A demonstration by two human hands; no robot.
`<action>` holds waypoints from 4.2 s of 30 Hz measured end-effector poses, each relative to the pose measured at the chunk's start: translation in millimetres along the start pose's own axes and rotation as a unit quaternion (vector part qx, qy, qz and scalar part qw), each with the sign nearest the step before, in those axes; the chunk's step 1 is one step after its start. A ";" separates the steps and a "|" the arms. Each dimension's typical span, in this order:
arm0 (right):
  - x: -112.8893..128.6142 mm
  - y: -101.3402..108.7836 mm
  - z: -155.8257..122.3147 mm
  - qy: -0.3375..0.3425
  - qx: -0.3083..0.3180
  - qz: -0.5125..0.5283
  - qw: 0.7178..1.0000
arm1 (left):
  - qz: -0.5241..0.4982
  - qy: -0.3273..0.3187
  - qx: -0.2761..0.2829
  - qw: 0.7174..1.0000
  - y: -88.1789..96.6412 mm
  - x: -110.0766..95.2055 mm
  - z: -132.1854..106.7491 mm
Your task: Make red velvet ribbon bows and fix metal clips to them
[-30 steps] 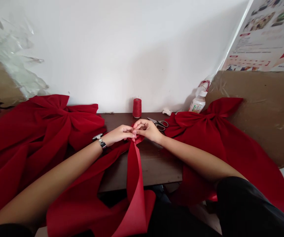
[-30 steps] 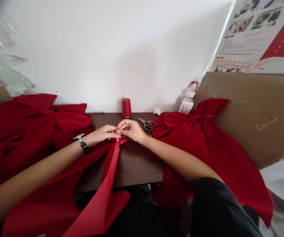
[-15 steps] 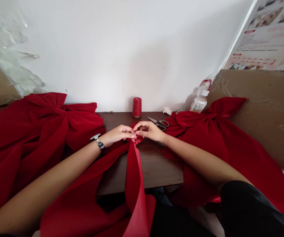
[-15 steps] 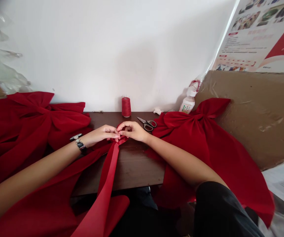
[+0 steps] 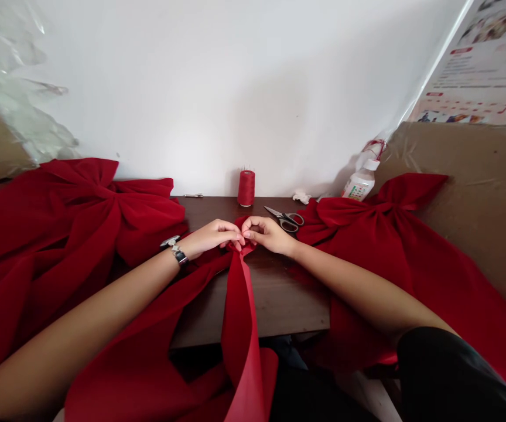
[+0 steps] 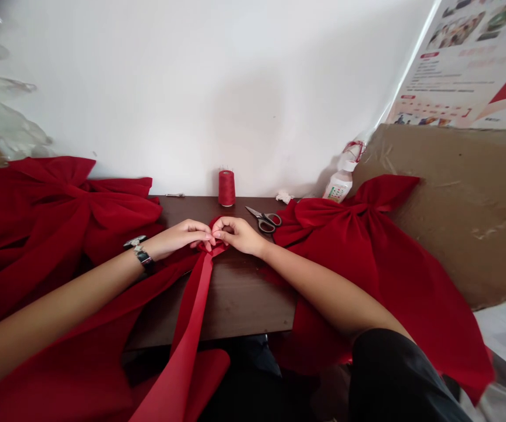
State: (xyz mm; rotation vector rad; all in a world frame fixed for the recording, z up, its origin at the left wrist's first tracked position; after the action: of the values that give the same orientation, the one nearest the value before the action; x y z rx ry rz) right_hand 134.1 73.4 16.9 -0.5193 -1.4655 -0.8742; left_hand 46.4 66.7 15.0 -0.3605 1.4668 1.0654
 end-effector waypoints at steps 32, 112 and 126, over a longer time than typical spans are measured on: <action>-5.6 -1.9 -0.1 -0.018 0.012 0.026 0.999 | -0.048 0.021 -0.043 0.998 6.6 9.0 -3.3; -37.3 -5.4 12.3 -0.188 0.001 0.134 0.973 | 0.287 -0.209 -0.084 0.931 20.5 -30.0 -10.2; -39.1 -6.1 11.8 -0.182 0.002 0.125 0.975 | 0.283 -0.263 -0.103 0.916 19.2 -36.1 -13.3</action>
State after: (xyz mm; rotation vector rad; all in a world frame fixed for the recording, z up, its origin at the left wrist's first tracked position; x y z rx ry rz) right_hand 126.3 86.3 -21.5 -0.8764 -1.6849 -0.5960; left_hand 31.8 53.6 53.3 0.2242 0.9809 1.6384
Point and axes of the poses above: each hand's wrist, its own z-axis towards the middle knuckle, its own y-axis out of the back of the hand, x = y × z, the point moved 9 cm from there along z, towards the middle knuckle, and after that the axes turned 12 degrees about -y, right-handed, at the moved point
